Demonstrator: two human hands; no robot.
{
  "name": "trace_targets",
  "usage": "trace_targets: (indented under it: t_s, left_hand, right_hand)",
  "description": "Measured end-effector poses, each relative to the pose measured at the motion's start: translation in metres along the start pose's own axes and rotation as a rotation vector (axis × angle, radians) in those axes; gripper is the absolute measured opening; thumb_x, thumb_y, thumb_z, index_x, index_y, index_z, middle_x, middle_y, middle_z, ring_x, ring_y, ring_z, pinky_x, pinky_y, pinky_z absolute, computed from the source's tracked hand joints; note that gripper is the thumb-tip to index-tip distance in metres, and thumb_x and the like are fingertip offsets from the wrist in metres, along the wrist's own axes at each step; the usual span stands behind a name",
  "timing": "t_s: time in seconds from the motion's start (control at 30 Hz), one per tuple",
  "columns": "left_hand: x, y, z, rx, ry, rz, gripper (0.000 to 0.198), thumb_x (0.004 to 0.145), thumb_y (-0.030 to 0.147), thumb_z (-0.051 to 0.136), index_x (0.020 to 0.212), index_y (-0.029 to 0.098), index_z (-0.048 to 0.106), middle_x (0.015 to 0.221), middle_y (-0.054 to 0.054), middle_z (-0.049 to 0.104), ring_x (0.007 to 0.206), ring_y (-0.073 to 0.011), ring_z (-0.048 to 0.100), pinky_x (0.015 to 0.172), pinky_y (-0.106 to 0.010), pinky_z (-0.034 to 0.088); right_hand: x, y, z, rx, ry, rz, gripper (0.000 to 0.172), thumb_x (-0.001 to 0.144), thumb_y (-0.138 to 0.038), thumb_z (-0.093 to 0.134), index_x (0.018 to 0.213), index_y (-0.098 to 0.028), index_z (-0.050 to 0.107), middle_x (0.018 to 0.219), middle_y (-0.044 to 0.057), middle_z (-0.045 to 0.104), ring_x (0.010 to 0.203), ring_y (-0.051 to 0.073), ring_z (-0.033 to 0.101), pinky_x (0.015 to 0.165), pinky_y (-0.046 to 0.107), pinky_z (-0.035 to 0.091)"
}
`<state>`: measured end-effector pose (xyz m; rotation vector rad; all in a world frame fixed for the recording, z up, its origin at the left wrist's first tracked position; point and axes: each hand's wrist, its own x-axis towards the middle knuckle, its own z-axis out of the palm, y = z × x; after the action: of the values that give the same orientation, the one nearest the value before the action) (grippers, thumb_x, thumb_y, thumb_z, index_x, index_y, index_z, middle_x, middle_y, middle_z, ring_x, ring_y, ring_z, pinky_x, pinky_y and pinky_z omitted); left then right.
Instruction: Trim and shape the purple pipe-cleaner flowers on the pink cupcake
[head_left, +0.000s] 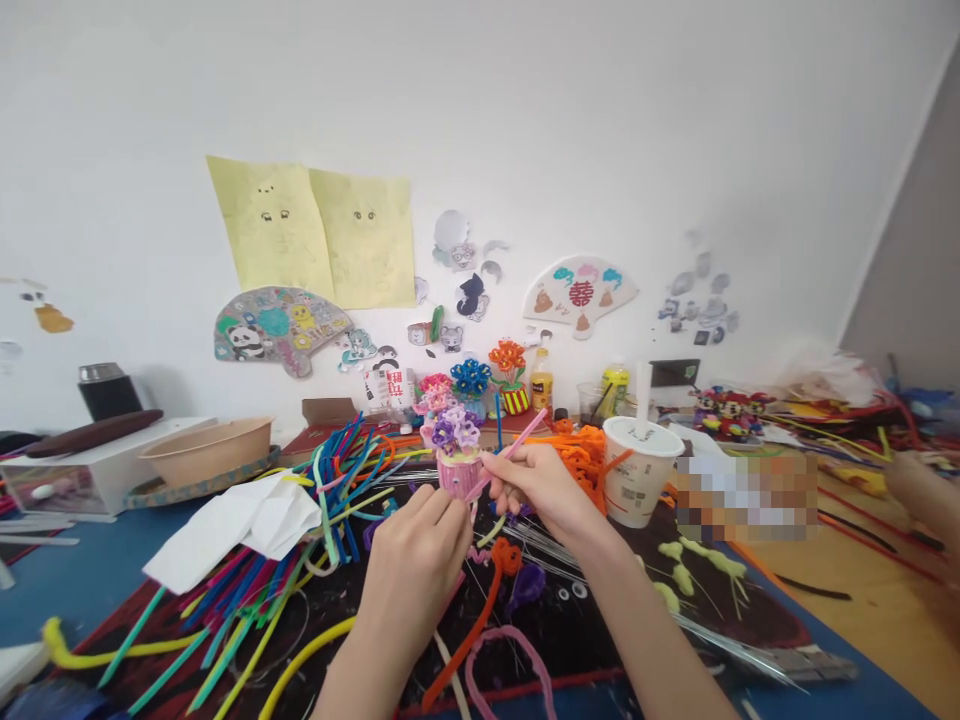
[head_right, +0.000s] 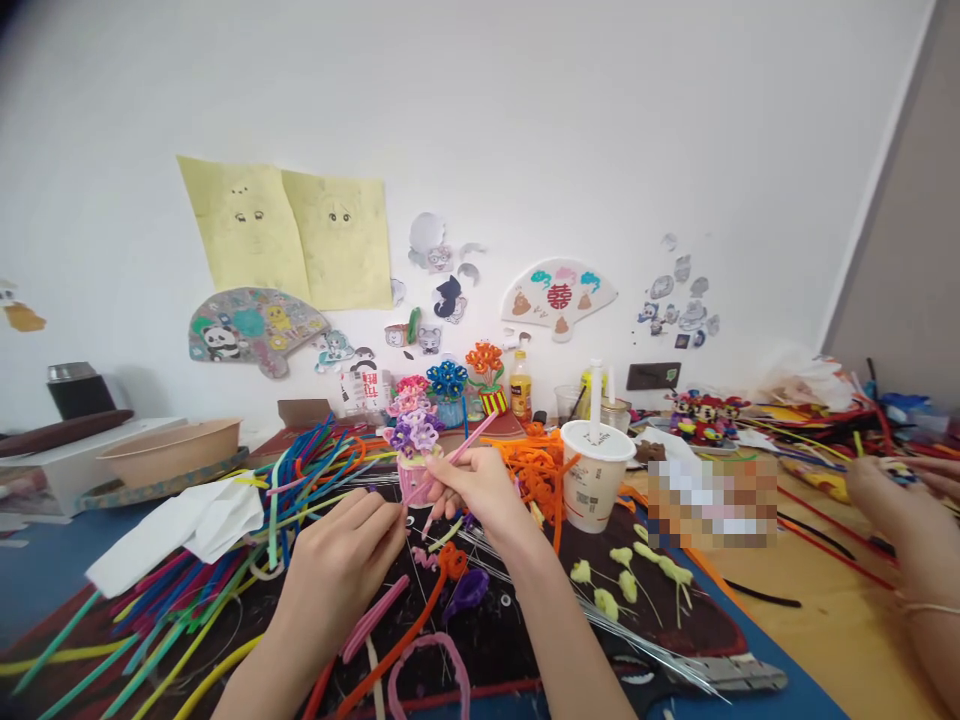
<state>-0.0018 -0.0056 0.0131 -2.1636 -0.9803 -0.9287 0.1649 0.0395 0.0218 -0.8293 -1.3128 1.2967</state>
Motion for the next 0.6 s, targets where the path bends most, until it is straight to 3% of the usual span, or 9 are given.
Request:
trace_targets:
  t_s: [0.3, 0.47, 0.6]
  left_hand:
    - [-0.004, 0.002, 0.001, -0.016, 0.138, 0.005, 0.025, 0.091, 0.009, 0.051, 0.067, 0.017, 0.053, 0.06, 0.002, 0.048, 0.057, -0.0132, 0.042, 0.057, -0.028, 0.035]
    - [-0.007, 0.0, 0.004, -0.079, 0.116, -0.046, 0.013, 0.091, 0.007, 0.049, 0.087, 0.015, 0.057, 0.07, -0.001, 0.059, 0.064, -0.0134, 0.052, 0.068, -0.027, 0.041]
    - [-0.008, -0.003, 0.011, -0.173, 0.057, -0.173, 0.006, 0.093, 0.019, 0.052, 0.092, 0.018, 0.058, 0.078, 0.0, 0.064, 0.07, -0.013, 0.059, 0.073, -0.025, 0.042]
  right_hand:
    - [0.002, 0.005, 0.003, 0.043, -0.045, 0.056, 0.051, 0.067, -0.056, 0.075, 0.051, -0.01, 0.062, 0.042, 0.004, 0.057, 0.034, 0.005, 0.048, 0.036, 0.015, 0.031]
    - [0.006, 0.008, 0.007, 0.115, -0.009, 0.083, 0.053, 0.066, -0.059, 0.074, 0.052, -0.01, 0.06, 0.042, 0.002, 0.055, 0.033, 0.005, 0.047, 0.035, 0.015, 0.03]
    - [0.007, 0.007, 0.01, 0.162, 0.024, 0.064, 0.049, 0.066, -0.058, 0.075, 0.064, -0.01, 0.062, 0.051, 0.0, 0.059, 0.038, 0.006, 0.052, 0.036, 0.014, 0.033]
